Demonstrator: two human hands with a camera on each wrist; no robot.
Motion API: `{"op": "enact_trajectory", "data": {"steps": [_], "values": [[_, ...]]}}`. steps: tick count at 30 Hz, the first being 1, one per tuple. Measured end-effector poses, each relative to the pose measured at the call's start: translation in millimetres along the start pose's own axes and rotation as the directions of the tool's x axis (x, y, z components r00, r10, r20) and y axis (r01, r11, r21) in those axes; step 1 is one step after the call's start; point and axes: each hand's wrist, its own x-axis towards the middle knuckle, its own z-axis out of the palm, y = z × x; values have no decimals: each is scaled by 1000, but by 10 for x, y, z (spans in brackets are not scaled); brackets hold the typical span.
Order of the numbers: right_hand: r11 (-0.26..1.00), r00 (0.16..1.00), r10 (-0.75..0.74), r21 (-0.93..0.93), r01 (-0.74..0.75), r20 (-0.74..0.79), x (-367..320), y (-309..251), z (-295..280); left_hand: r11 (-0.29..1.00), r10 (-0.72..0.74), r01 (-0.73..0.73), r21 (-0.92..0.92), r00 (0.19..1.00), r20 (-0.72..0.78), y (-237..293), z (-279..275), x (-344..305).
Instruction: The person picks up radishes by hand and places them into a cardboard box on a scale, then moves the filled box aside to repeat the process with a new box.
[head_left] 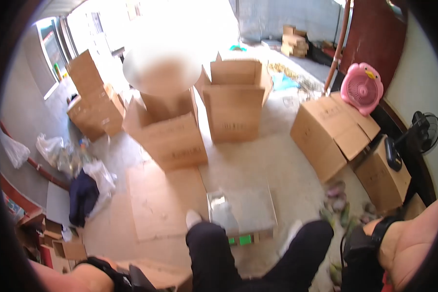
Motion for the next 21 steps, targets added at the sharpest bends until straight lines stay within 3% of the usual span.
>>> {"op": "enact_trajectory", "data": {"steps": [2,4,9,14,16,18,20,21], "values": [[998,998,-47,-49,45,-50,-18,132,42,998,59,-58,32,998,-16,-66,121,-18],[996,999,-42,-79,42,0,-100,209,-7,1000,8,-8,27,1000,-16,23,236,-141],[990,987,111,-101,-99,119,-432,104,-59,988,-140,146,-42,982,126,173,253,-223],[973,969,210,-124,-194,129,-603,-28,-41,982,-162,182,-55,954,254,139,259,-152],[967,968,226,-144,-209,112,-650,-41,-12,952,-295,285,108,951,89,99,510,-437],[957,962,257,-167,-239,96,-668,-103,2,920,-382,349,178,898,218,50,612,-573],[942,948,298,-193,-274,111,-709,-173,-32,817,-573,544,191,803,162,58,836,-837],[937,945,308,-208,-281,109,-711,-187,-36,796,-605,574,193,770,202,5,897,-983]]}}
